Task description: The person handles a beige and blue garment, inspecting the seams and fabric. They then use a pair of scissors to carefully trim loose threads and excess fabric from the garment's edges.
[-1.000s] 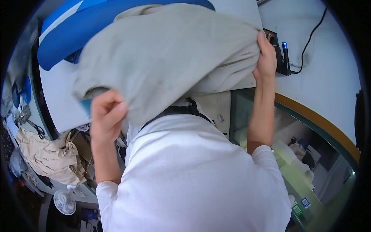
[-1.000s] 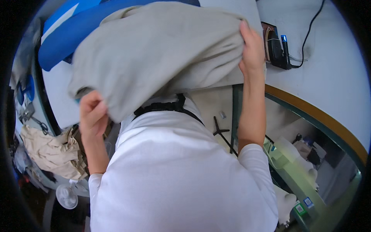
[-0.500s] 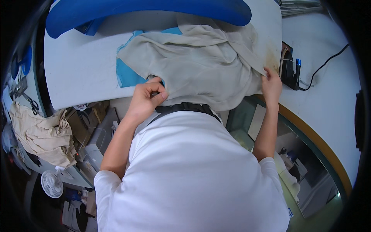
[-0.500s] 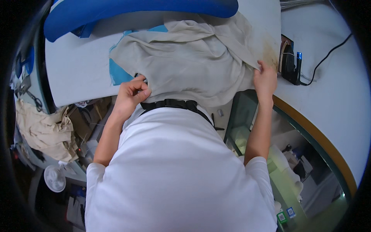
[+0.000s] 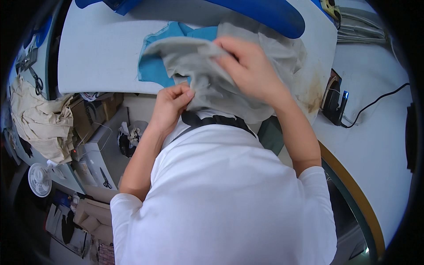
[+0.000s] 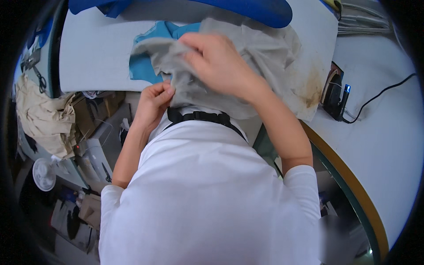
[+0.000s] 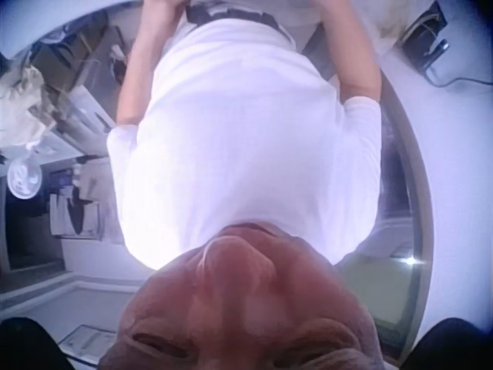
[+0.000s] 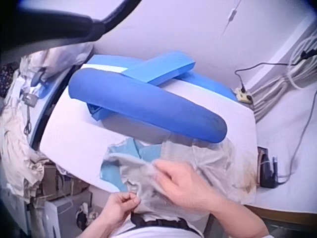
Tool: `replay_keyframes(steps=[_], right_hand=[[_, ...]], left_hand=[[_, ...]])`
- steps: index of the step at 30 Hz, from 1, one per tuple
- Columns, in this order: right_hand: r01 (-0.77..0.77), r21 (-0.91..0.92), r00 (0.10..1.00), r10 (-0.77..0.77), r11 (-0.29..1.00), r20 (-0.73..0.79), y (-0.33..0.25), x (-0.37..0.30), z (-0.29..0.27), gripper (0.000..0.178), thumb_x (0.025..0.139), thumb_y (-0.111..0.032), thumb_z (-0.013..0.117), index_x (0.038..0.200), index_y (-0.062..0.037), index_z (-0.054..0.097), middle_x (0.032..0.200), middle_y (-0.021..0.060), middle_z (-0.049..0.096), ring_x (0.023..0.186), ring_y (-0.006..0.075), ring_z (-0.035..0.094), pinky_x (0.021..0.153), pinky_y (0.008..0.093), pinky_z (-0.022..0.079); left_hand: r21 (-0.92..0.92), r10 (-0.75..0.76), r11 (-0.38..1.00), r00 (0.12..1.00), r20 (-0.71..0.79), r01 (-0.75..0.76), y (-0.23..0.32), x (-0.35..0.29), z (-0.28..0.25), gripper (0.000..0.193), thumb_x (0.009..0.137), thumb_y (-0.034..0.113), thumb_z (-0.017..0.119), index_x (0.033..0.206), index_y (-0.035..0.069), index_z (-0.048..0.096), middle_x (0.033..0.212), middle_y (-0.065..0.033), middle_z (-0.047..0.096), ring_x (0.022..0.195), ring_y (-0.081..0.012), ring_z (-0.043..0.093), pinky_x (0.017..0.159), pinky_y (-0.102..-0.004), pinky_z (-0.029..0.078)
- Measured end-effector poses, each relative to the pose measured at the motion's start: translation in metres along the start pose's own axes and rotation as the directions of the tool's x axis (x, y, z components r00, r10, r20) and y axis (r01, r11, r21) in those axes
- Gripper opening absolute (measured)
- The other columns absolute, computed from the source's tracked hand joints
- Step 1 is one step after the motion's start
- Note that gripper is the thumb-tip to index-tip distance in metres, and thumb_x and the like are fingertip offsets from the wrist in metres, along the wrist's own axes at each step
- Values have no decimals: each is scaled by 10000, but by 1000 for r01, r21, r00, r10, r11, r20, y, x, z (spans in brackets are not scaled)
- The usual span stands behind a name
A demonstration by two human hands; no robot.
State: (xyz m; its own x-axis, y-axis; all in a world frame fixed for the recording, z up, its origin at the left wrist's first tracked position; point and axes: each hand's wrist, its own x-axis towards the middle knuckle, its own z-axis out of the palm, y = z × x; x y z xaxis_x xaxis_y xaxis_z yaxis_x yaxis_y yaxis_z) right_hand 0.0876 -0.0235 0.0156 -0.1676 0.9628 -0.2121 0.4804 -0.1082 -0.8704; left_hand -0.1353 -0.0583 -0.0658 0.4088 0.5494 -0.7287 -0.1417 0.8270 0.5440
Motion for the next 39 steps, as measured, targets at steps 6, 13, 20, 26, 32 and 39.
replay_keyframes(steps=[6,13,20,26,32,39], right_hand=[[264,428,782,-452,864,430,-69,-51,29,254,840,-45,595,1094,-36,615,801,144,621,691,316,589,646,381,494],[412,117,907,-419,904,44,-50,-73,-6,134,836,-57,652,952,9,652,780,121,652,701,265,633,654,341,511],[167,218,876,-44,962,-480,-5,-71,-58,190,931,-115,629,1043,38,628,951,72,671,860,128,622,772,253,498],[30,347,984,34,937,-176,3,-39,-49,280,916,-159,657,713,12,569,639,-30,474,618,52,398,526,246,331],[121,486,935,66,865,-349,19,-36,-36,353,927,-178,650,656,-6,504,615,-81,375,603,36,288,502,246,239],[72,596,939,147,800,-310,17,-42,-32,272,945,-196,632,775,15,657,638,-100,455,611,14,346,511,216,265]], left_hand=[[-178,258,955,960,106,-237,46,14,56,291,826,89,706,1089,23,601,1067,-25,588,865,-153,512,765,-266,412],[556,693,168,499,521,-814,102,-21,90,446,844,143,690,1245,38,525,1207,-67,565,1054,-220,522,933,-324,398],[769,649,-110,540,536,-630,69,-15,60,685,786,241,758,1377,100,442,1337,-90,518,1215,-262,499,1062,-352,375],[812,682,-112,550,482,-573,72,0,49,786,740,341,799,1393,105,431,1342,-106,512,1240,-284,482,1075,-374,367],[-5,551,829,816,176,-559,63,20,8,550,882,297,648,1349,67,473,1330,-124,530,1208,-278,519,1031,-409,425],[-448,34,883,971,-237,-141,39,12,-40,337,951,194,511,1207,-14,582,1185,-158,633,1048,-292,631,943,-430,519]])
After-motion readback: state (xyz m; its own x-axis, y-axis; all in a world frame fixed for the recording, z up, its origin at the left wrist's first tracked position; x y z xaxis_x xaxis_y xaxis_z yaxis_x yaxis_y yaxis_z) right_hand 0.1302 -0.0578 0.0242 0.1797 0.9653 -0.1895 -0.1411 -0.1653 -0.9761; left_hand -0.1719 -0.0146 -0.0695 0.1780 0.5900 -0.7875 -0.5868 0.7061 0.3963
